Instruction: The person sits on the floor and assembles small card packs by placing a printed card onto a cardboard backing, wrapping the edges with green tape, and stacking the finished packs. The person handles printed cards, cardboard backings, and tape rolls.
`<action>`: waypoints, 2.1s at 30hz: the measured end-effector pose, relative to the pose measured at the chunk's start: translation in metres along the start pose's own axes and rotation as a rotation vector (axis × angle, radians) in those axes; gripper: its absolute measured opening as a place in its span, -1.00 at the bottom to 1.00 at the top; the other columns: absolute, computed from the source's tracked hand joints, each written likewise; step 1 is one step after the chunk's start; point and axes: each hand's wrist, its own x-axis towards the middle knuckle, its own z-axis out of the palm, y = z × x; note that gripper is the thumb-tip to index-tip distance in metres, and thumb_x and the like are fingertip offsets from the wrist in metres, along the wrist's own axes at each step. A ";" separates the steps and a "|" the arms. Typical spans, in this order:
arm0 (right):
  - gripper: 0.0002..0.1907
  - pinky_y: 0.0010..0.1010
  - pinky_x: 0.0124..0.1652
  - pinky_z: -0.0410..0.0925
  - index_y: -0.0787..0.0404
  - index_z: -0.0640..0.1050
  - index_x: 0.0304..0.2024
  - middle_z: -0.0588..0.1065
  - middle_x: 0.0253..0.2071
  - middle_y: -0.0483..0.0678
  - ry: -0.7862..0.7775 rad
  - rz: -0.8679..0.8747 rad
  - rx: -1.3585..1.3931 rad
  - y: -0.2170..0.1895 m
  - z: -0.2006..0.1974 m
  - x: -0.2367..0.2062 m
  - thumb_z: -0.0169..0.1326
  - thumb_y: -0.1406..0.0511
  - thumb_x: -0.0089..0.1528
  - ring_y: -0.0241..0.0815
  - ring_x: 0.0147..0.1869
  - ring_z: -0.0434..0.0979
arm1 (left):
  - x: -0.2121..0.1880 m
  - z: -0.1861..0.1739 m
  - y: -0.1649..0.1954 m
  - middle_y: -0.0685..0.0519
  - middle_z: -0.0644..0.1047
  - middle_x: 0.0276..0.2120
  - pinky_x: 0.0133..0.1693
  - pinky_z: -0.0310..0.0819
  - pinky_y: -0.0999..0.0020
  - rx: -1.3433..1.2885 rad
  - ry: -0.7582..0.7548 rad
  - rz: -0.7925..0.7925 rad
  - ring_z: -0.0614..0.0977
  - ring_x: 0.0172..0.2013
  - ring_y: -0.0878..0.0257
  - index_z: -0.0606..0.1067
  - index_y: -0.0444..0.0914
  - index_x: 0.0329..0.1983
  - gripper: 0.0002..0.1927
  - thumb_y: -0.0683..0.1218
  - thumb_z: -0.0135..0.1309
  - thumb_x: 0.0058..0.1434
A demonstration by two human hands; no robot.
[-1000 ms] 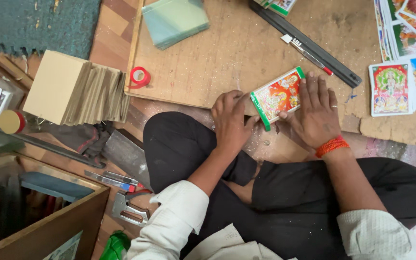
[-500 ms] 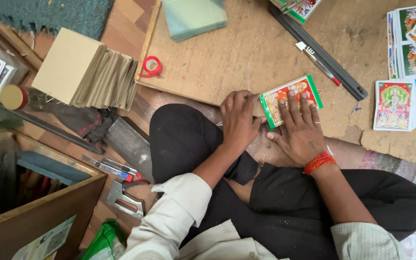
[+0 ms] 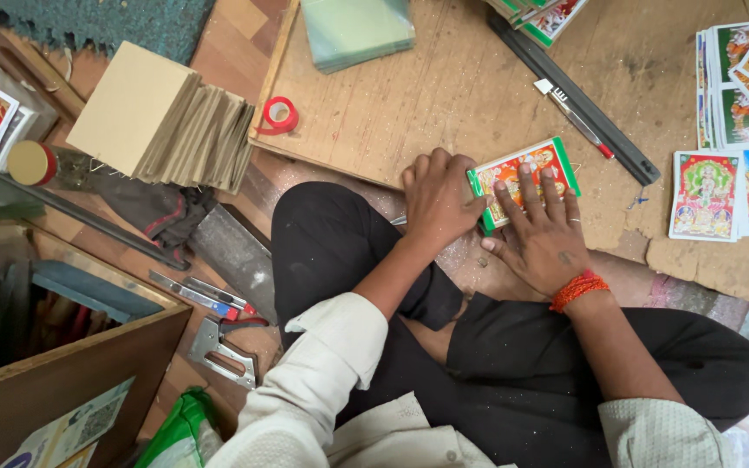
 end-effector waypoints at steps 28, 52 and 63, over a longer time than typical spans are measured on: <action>0.17 0.30 0.42 -0.12 -0.03 0.18 0.50 -0.06 0.58 0.16 0.022 -0.006 0.054 0.002 0.002 0.004 0.23 -0.15 -0.11 0.32 0.62 -0.11 | -0.014 -0.005 0.015 -0.01 0.38 0.00 0.09 0.16 -0.01 0.105 -0.103 0.022 0.36 0.11 -0.01 0.46 -0.22 0.19 -0.06 0.13 0.52 -0.33; -0.14 -0.10 -0.25 0.48 0.08 0.22 0.39 0.66 -0.26 -0.04 0.309 0.585 0.447 -0.060 0.032 -0.007 0.29 0.26 0.09 0.08 -0.22 0.68 | 0.048 -0.015 -0.050 0.06 0.48 -0.16 0.16 0.18 0.03 0.194 0.258 0.084 0.45 0.01 0.06 0.67 -0.15 -0.28 -0.83 -0.12 0.30 0.02; -0.23 -0.15 -0.31 0.45 0.04 0.39 0.33 0.61 -0.36 -0.03 0.289 0.585 0.467 -0.052 0.021 -0.011 0.31 0.29 0.06 -0.01 -0.32 0.65 | 0.070 -0.006 -0.059 -0.07 0.49 -0.23 -0.10 0.37 0.03 0.241 0.110 0.085 0.50 -0.11 -0.06 0.52 -0.27 -0.33 -0.87 -0.17 0.21 0.07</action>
